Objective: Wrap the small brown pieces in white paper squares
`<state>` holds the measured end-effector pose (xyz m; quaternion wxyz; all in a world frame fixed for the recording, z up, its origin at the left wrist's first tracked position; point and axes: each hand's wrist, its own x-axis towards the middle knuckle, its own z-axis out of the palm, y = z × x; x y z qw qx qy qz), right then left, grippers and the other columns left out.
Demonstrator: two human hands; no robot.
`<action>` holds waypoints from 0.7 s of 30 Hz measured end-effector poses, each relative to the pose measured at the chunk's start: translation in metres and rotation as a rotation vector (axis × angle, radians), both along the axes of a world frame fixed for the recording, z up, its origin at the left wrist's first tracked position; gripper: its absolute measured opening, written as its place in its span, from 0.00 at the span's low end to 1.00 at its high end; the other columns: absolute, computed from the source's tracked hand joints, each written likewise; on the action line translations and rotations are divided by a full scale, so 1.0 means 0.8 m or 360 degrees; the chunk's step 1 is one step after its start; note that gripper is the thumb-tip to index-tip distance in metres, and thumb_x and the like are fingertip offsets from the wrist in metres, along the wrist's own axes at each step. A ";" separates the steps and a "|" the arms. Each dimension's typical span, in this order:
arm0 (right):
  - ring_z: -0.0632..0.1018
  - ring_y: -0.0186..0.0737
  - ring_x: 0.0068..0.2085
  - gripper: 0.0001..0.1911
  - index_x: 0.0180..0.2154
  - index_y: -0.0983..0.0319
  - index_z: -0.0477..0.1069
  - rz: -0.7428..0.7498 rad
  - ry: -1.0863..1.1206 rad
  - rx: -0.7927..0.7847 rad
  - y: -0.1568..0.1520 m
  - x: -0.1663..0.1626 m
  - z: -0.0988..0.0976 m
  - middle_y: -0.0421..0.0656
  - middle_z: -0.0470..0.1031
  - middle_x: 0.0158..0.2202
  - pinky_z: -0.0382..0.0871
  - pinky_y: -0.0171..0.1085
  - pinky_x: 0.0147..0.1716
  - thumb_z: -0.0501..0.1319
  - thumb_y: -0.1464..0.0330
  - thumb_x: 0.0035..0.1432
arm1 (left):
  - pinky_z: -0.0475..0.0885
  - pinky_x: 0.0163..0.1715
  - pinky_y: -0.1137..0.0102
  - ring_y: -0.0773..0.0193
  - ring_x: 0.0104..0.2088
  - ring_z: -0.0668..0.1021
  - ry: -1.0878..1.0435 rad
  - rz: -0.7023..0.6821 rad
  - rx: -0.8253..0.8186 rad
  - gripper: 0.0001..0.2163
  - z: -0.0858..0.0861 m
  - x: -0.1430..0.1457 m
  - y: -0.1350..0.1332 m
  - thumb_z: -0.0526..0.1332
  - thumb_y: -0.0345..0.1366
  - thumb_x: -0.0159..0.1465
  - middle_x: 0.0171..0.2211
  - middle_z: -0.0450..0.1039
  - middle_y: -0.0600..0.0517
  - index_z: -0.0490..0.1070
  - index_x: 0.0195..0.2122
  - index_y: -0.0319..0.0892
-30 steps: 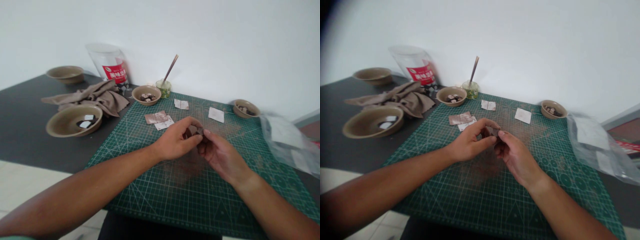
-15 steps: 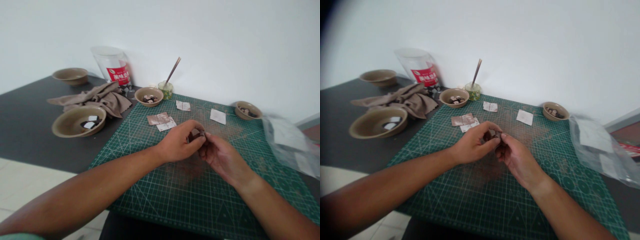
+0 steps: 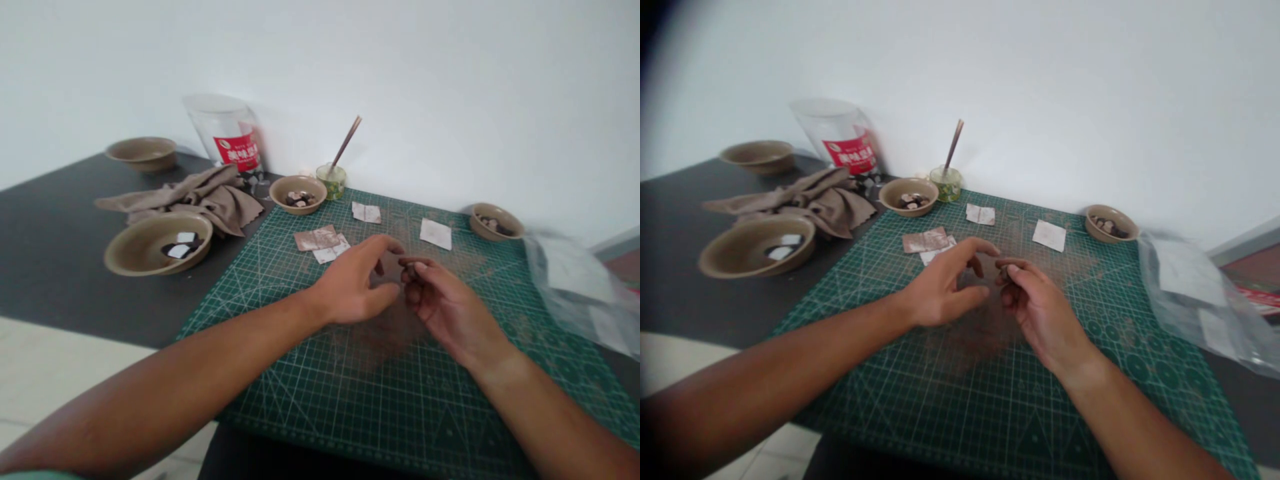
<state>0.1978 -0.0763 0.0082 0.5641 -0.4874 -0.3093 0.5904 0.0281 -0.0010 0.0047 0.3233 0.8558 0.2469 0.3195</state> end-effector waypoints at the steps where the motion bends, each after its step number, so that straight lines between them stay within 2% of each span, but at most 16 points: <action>1: 0.69 0.32 0.28 0.09 0.39 0.58 0.78 -0.0042 -0.0011 0.0006 0.001 0.002 0.002 0.38 0.73 0.32 0.62 0.33 0.26 0.67 0.63 0.55 | 0.72 0.41 0.62 0.57 0.42 0.76 0.0081 0.0112 0.0099 0.22 0.001 -0.003 0.005 0.59 0.32 0.57 0.48 0.74 0.45 0.66 0.54 0.40; 4: 0.68 0.31 0.27 0.09 0.38 0.58 0.78 -0.0089 -0.0009 -0.0003 0.001 0.004 0.004 0.38 0.73 0.31 0.61 0.32 0.25 0.68 0.63 0.55 | 0.65 0.55 0.55 0.50 0.53 0.72 0.0430 0.0506 0.0468 0.19 -0.002 -0.010 0.027 0.56 0.29 0.57 0.53 0.72 0.45 0.71 0.50 0.41; 6: 0.68 0.31 0.27 0.09 0.38 0.58 0.78 -0.0067 0.0004 -0.0026 0.000 0.002 0.003 0.38 0.73 0.31 0.60 0.31 0.24 0.67 0.63 0.55 | 0.62 0.57 0.53 0.46 0.57 0.68 0.0641 0.0710 0.0544 0.21 -0.008 -0.015 0.041 0.57 0.32 0.58 0.58 0.69 0.44 0.71 0.54 0.40; 8: 0.67 0.31 0.27 0.10 0.39 0.58 0.78 -0.0041 0.0009 -0.0054 -0.002 -0.001 0.002 0.38 0.73 0.31 0.60 0.31 0.23 0.67 0.63 0.55 | 0.59 0.59 0.52 0.44 0.60 0.65 0.0825 0.0823 0.0556 0.23 -0.017 -0.018 0.051 0.57 0.36 0.59 0.62 0.65 0.41 0.70 0.56 0.39; 11: 0.68 0.30 0.27 0.10 0.40 0.59 0.78 -0.0024 0.0006 -0.0074 -0.004 -0.003 0.001 0.39 0.73 0.32 0.61 0.30 0.24 0.67 0.63 0.56 | 0.57 0.60 0.53 0.44 0.61 0.64 0.0998 0.0855 0.0565 0.21 -0.025 -0.021 0.057 0.56 0.40 0.60 0.61 0.65 0.40 0.73 0.52 0.37; 15: 0.68 0.29 0.27 0.10 0.39 0.59 0.79 -0.0021 0.0031 -0.0057 -0.003 -0.004 0.002 0.39 0.73 0.32 0.61 0.29 0.24 0.67 0.63 0.56 | 0.58 0.58 0.53 0.44 0.57 0.67 0.0996 0.0853 0.0610 0.18 -0.025 -0.022 0.057 0.57 0.41 0.60 0.53 0.71 0.39 0.74 0.46 0.36; 21: 0.68 0.28 0.26 0.09 0.40 0.59 0.78 0.0004 0.0052 -0.0053 -0.003 -0.003 0.000 0.38 0.73 0.31 0.60 0.28 0.23 0.67 0.64 0.57 | 0.61 0.54 0.53 0.44 0.52 0.69 0.0882 0.0899 0.0629 0.15 -0.016 -0.020 0.054 0.59 0.36 0.56 0.46 0.74 0.39 0.71 0.44 0.37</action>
